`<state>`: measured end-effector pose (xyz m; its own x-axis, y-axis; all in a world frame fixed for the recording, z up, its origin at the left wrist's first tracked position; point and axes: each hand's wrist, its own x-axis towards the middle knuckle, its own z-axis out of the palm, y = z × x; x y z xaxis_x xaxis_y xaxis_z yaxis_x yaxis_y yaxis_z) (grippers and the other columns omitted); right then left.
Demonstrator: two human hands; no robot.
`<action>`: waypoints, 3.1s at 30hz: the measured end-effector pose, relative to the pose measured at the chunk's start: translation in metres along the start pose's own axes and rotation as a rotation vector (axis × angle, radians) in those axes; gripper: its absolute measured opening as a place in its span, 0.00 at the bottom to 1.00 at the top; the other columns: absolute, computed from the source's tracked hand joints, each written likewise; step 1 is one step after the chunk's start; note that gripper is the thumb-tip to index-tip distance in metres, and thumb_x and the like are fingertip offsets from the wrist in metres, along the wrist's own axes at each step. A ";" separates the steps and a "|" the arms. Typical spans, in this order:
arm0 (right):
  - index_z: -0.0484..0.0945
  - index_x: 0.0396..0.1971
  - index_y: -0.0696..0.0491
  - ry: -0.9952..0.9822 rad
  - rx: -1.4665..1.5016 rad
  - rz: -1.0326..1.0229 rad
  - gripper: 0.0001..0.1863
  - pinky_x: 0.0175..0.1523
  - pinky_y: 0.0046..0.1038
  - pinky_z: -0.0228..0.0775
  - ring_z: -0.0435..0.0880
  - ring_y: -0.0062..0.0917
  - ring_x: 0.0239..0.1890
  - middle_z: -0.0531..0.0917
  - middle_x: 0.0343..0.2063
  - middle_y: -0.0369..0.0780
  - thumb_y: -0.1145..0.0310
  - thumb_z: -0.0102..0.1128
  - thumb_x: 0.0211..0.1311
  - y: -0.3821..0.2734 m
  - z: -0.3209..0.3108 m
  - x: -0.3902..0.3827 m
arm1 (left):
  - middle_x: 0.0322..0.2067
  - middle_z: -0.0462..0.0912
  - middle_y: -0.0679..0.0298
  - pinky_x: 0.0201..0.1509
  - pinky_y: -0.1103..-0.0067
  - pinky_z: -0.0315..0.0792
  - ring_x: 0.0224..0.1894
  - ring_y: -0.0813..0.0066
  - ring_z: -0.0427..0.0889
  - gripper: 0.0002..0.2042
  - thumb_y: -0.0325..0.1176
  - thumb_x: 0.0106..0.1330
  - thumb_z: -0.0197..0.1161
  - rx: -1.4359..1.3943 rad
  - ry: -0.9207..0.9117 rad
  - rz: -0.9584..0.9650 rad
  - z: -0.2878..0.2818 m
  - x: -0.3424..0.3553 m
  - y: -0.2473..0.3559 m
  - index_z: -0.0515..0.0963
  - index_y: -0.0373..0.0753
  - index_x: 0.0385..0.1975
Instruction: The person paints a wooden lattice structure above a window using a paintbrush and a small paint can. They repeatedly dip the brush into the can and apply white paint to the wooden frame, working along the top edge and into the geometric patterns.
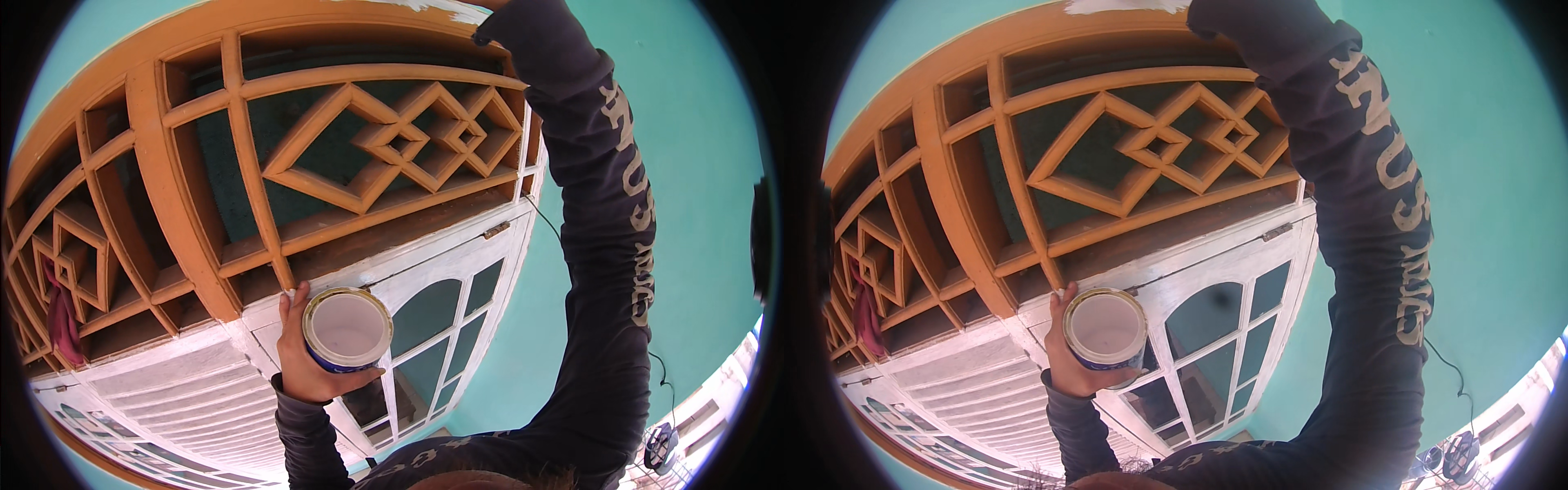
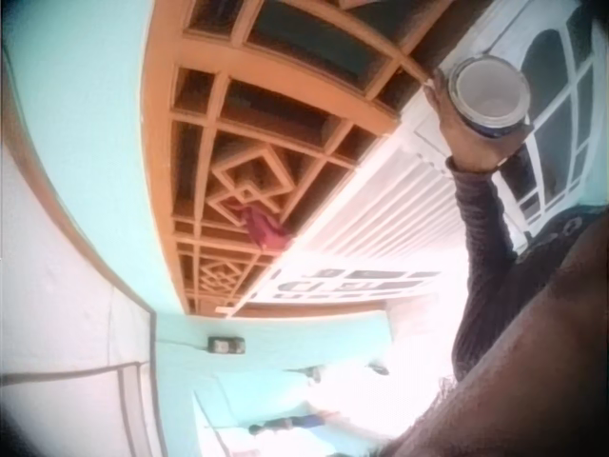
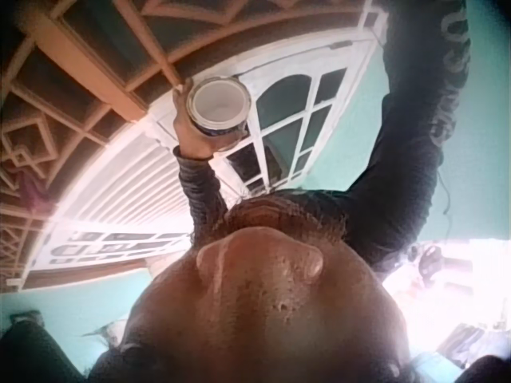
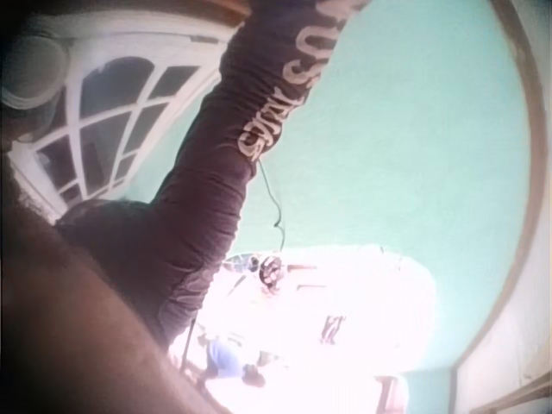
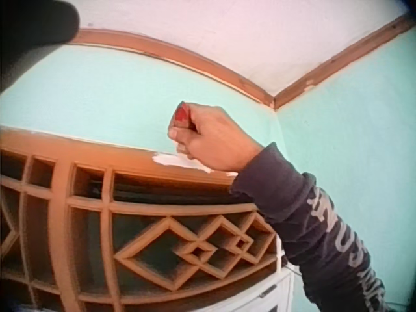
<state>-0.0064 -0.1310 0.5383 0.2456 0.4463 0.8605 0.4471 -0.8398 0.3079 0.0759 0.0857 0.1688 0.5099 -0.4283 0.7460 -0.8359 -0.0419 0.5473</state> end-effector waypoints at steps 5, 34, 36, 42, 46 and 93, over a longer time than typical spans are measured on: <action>0.75 0.31 0.61 0.039 0.028 -0.074 0.11 0.33 0.31 0.72 0.78 0.25 0.23 0.80 0.22 0.41 0.68 0.59 0.70 0.002 0.020 0.007 | 0.46 0.87 0.56 0.81 0.62 0.40 0.61 0.54 0.80 0.52 0.46 0.30 0.85 0.174 0.021 0.044 -0.014 -0.006 -0.006 0.70 0.29 0.60; 0.78 0.35 0.62 0.026 0.022 -0.164 0.09 0.37 0.32 0.75 0.82 0.27 0.29 0.84 0.27 0.44 0.70 0.61 0.68 -0.022 0.018 0.006 | 0.45 0.87 0.53 0.80 0.57 0.41 0.59 0.50 0.81 0.55 0.53 0.31 0.85 0.202 0.019 0.090 -0.010 -0.005 -0.010 0.67 0.28 0.62; 0.79 0.35 0.61 -0.033 0.044 -0.077 0.09 0.38 0.31 0.75 0.82 0.27 0.29 0.83 0.27 0.43 0.70 0.62 0.68 -0.022 0.015 0.015 | 0.45 0.87 0.53 0.80 0.57 0.41 0.59 0.50 0.81 0.55 0.53 0.31 0.85 0.183 0.015 0.084 -0.009 -0.005 -0.011 0.67 0.28 0.62; 0.79 0.36 0.62 -0.023 0.175 -0.180 0.08 0.39 0.31 0.76 0.83 0.27 0.29 0.84 0.27 0.43 0.71 0.61 0.68 -0.015 0.022 0.017 | 0.45 0.87 0.54 0.80 0.57 0.40 0.58 0.51 0.81 0.57 0.54 0.32 0.85 0.171 0.014 0.080 -0.009 -0.004 -0.009 0.65 0.28 0.63; 0.79 0.36 0.63 -0.046 0.105 -0.113 0.08 0.39 0.31 0.76 0.83 0.27 0.30 0.85 0.28 0.44 0.72 0.61 0.69 -0.024 0.018 0.018 | 0.45 0.87 0.54 0.80 0.57 0.40 0.57 0.51 0.82 0.57 0.54 0.32 0.85 0.181 0.007 0.083 -0.009 -0.004 -0.010 0.65 0.28 0.63; 0.78 0.36 0.61 -0.123 0.135 -0.131 0.07 0.39 0.29 0.76 0.82 0.25 0.31 0.84 0.28 0.42 0.71 0.60 0.69 -0.059 0.027 0.025 | 0.47 0.86 0.51 0.79 0.53 0.39 0.65 0.46 0.75 0.54 0.52 0.31 0.85 0.193 -0.006 0.065 -0.011 -0.004 -0.006 0.70 0.28 0.61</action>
<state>-0.0038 -0.0623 0.5305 0.2775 0.5900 0.7582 0.5912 -0.7270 0.3494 0.0809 0.0975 0.1672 0.4530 -0.4408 0.7749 -0.8907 -0.1865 0.4146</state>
